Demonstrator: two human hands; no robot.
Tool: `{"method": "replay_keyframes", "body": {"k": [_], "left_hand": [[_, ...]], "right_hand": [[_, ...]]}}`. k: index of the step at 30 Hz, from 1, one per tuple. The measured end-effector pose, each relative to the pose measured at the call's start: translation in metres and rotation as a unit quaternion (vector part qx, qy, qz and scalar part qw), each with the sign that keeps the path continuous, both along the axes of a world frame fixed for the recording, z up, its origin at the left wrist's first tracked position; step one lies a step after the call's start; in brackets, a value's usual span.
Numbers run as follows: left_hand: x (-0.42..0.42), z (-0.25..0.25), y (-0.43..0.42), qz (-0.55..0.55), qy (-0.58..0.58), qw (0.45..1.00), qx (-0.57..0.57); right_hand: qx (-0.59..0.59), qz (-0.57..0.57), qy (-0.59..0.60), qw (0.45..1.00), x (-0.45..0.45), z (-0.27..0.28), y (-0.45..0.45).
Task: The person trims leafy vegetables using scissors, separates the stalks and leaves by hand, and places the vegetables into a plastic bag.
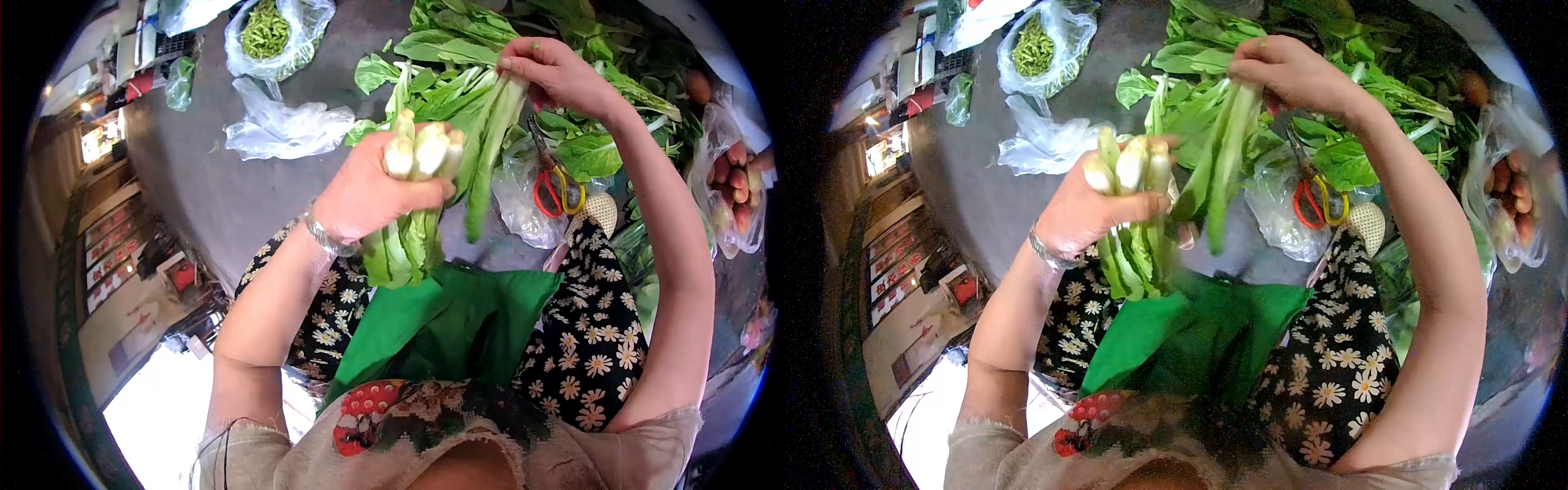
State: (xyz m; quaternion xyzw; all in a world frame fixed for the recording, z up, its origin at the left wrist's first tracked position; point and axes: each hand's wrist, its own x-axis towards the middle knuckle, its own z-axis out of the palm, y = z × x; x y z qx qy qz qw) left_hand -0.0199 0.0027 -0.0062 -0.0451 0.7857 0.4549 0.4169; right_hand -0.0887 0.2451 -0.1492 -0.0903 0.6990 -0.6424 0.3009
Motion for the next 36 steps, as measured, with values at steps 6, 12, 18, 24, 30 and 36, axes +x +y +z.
{"method": "replay_keyframes", "body": {"k": [6, 12, 18, 24, 30, 36], "left_hand": [[0.007, -0.002, 0.008, 0.090, -0.073, 0.991, 0.074], [0.001, -0.007, 0.005, 0.044, -0.063, 0.996, 0.049], [-0.003, -0.004, 0.009, 0.104, -0.081, 0.986, 0.106], [-0.001, -0.003, 0.013, 0.092, -0.077, 0.989, 0.091], [-0.001, -0.007, 0.018, 0.036, -0.049, 0.998, 0.023], [0.002, -0.013, 0.014, -0.015, 0.004, 1.000, 0.003]], "right_hand": [[-0.065, 0.004, 0.034, 0.997, 0.025, 0.058, -0.025], [-0.116, 0.038, -0.008, 0.992, 0.027, 0.082, -0.017], [-0.171, 0.077, -0.065, 0.980, 0.021, 0.067, 0.005], [-0.181, 0.096, -0.061, 0.977, 0.021, 0.068, 0.015], [0.067, 0.045, 0.296, 0.952, 0.017, 0.072, 0.018], [0.330, -0.032, 0.398, 0.856, 0.024, 0.096, 0.038]]}}
